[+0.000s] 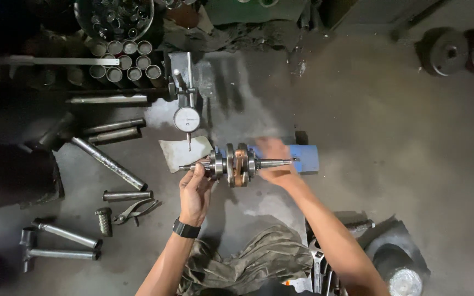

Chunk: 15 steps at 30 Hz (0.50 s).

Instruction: Inspecting a motorcycle crankshaft and connecting rod using a dial indicator to check for runout.

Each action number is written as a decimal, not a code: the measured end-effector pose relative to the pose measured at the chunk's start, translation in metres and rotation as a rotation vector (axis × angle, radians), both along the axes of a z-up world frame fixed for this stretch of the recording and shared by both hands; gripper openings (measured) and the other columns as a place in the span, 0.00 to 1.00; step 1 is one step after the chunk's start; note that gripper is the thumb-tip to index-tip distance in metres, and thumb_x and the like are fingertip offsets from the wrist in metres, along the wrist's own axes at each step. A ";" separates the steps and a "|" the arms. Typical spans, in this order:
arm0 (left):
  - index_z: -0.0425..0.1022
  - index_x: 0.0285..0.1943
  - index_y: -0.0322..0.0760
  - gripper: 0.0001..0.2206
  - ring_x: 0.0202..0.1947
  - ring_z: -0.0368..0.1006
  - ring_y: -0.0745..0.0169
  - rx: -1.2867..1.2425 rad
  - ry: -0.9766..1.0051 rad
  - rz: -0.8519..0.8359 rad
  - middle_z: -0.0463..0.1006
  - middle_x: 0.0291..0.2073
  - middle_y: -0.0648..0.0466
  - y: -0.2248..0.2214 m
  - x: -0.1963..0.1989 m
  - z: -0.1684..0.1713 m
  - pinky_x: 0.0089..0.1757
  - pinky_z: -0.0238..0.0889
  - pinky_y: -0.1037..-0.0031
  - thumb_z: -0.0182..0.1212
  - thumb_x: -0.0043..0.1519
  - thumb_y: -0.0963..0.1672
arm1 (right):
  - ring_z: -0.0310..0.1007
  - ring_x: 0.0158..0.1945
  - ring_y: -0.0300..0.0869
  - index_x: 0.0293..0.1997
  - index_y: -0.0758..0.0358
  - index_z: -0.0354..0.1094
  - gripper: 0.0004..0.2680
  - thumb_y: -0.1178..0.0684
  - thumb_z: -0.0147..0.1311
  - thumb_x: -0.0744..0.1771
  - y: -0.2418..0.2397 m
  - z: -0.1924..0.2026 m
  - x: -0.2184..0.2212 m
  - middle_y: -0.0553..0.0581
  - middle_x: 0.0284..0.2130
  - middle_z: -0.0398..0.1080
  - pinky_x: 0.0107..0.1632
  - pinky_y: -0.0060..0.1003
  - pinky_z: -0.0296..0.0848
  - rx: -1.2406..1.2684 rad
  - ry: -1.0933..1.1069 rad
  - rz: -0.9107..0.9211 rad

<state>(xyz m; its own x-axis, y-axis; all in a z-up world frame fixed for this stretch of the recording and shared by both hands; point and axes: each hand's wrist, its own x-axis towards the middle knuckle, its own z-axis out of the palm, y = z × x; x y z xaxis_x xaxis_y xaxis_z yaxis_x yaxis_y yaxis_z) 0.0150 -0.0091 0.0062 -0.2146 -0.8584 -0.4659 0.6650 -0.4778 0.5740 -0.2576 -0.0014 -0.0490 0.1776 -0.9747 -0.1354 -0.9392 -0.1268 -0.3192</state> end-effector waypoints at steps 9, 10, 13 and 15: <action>0.77 0.55 0.30 0.16 0.49 0.75 0.59 -0.003 -0.023 -0.021 0.81 0.48 0.51 -0.003 -0.001 -0.001 0.51 0.67 0.62 0.57 0.68 0.47 | 0.69 0.56 0.59 0.57 0.62 0.70 0.16 0.51 0.53 0.65 0.039 -0.014 -0.035 0.67 0.52 0.70 0.56 0.52 0.70 0.121 -0.055 -0.570; 0.77 0.55 0.30 0.15 0.49 0.75 0.59 -0.001 -0.027 -0.017 0.81 0.48 0.51 -0.003 -0.001 -0.001 0.51 0.67 0.62 0.57 0.68 0.47 | 0.66 0.59 0.58 0.62 0.56 0.69 0.19 0.52 0.53 0.63 0.035 0.001 -0.028 0.67 0.55 0.66 0.59 0.53 0.67 0.083 0.028 -0.496; 0.77 0.55 0.30 0.15 0.49 0.75 0.58 -0.005 -0.029 -0.014 0.81 0.48 0.50 0.000 0.003 -0.008 0.51 0.67 0.62 0.57 0.68 0.47 | 0.59 0.64 0.58 0.67 0.59 0.62 0.26 0.49 0.55 0.61 0.022 0.016 -0.009 0.68 0.61 0.60 0.62 0.55 0.60 0.083 0.086 -0.301; 0.77 0.55 0.30 0.15 0.48 0.75 0.57 -0.016 -0.020 -0.014 0.81 0.47 0.50 0.000 0.002 -0.007 0.51 0.67 0.61 0.57 0.69 0.47 | 0.56 0.66 0.58 0.69 0.68 0.57 0.31 0.45 0.58 0.60 0.009 0.026 0.006 0.70 0.63 0.57 0.64 0.56 0.58 0.112 0.067 -0.182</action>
<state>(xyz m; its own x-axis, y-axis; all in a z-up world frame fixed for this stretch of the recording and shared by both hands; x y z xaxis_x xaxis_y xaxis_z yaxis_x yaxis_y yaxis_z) 0.0171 -0.0093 -0.0013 -0.2171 -0.8630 -0.4563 0.6471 -0.4772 0.5946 -0.2519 0.0078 -0.0233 -0.0126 -0.9681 -0.2504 -0.9628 0.0794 -0.2584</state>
